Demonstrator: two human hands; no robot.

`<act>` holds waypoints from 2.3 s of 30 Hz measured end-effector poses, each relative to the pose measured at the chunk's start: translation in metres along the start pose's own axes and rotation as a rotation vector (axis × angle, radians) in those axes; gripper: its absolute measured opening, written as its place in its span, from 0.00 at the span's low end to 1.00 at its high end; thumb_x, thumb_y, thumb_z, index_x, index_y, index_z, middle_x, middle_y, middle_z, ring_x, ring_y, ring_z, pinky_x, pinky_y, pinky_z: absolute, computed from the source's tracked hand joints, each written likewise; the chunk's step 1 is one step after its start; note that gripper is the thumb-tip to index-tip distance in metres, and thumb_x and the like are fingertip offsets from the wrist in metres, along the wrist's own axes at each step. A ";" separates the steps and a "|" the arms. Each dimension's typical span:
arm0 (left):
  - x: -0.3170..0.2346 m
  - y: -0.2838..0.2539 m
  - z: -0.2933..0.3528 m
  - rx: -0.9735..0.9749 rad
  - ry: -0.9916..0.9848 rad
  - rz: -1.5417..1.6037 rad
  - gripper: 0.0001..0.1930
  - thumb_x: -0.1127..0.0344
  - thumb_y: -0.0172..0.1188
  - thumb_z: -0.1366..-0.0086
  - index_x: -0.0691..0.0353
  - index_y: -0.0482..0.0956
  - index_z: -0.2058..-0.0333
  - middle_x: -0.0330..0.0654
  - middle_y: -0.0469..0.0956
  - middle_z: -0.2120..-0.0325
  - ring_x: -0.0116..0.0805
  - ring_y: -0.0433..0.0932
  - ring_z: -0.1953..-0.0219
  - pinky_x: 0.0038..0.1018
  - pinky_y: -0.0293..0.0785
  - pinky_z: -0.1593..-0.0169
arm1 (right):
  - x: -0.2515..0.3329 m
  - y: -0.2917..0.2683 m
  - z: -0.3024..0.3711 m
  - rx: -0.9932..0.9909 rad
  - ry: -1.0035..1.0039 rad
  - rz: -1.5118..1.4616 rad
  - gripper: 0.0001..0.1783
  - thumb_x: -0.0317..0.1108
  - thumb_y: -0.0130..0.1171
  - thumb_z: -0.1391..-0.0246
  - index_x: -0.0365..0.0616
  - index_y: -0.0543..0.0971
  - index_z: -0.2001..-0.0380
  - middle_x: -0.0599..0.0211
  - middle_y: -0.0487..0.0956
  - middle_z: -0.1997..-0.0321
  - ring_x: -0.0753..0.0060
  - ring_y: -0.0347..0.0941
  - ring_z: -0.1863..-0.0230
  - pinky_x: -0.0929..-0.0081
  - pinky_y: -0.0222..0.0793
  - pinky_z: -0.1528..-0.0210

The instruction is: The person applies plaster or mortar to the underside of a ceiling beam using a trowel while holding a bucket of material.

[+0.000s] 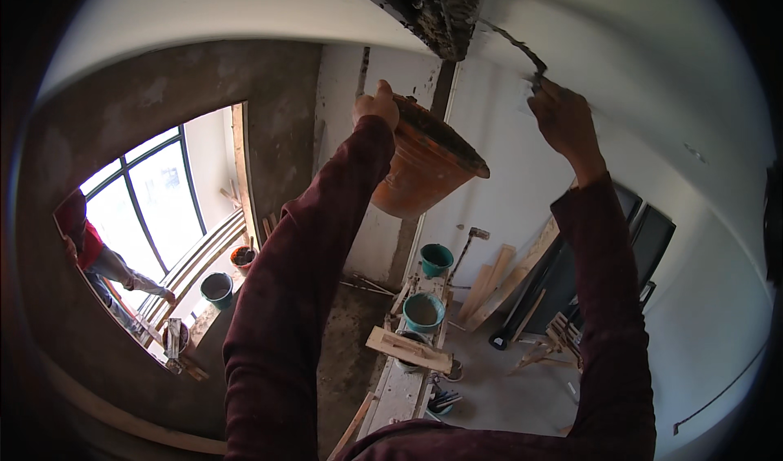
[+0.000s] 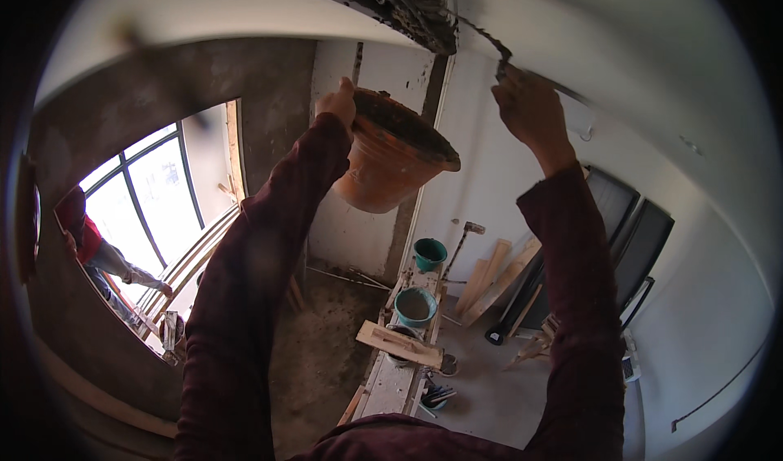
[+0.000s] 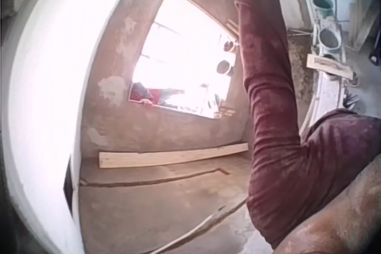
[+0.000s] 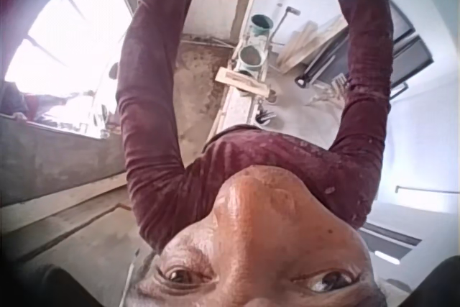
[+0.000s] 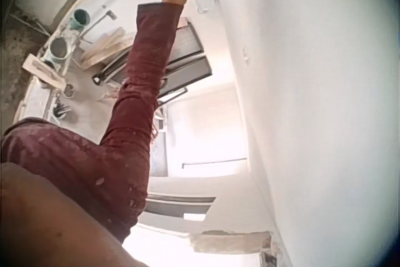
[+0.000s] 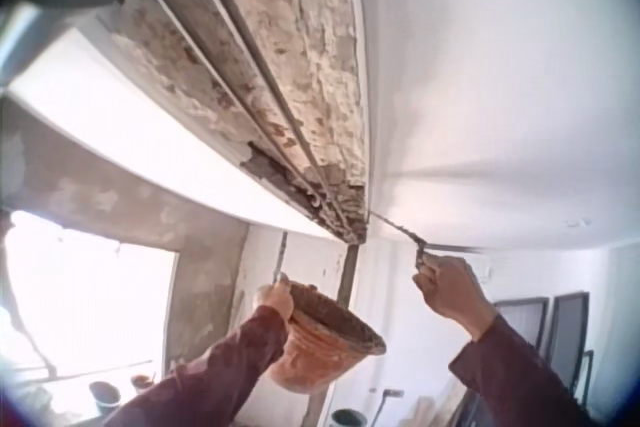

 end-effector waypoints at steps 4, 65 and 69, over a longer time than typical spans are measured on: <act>-0.025 0.006 0.010 0.009 -0.007 -0.200 0.35 0.41 0.51 0.35 0.73 0.76 0.50 0.60 0.76 0.50 0.54 0.74 0.45 0.40 0.69 0.42 | -0.017 -0.005 -0.032 -0.032 0.011 0.081 0.11 0.37 0.56 0.48 0.42 0.79 0.64 0.49 0.81 0.66 0.42 0.77 0.63 0.52 0.74 0.59; 0.072 -0.033 -0.037 0.072 -0.045 0.065 0.29 0.40 0.56 0.35 0.69 0.79 0.62 0.49 0.79 0.64 0.38 0.77 0.60 0.34 0.73 0.53 | -0.028 0.004 -0.042 0.329 0.090 -0.273 0.12 0.37 0.53 0.37 0.37 0.71 0.65 0.60 0.69 0.79 0.64 0.63 0.76 0.68 0.65 0.67; 0.070 -0.039 -0.036 0.019 -0.024 0.089 0.28 0.42 0.57 0.34 0.68 0.79 0.64 0.46 0.79 0.69 0.36 0.77 0.65 0.33 0.73 0.57 | -0.017 0.010 -0.053 0.337 0.026 -0.259 0.12 0.38 0.53 0.37 0.38 0.70 0.67 0.61 0.70 0.79 0.64 0.63 0.76 0.67 0.65 0.67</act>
Point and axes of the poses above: each hand's wrist, its own z-axis away from the middle knuckle, its own y-axis out of the palm, x = y × z, the point moved 9 cm from there along -z, towards the middle knuckle
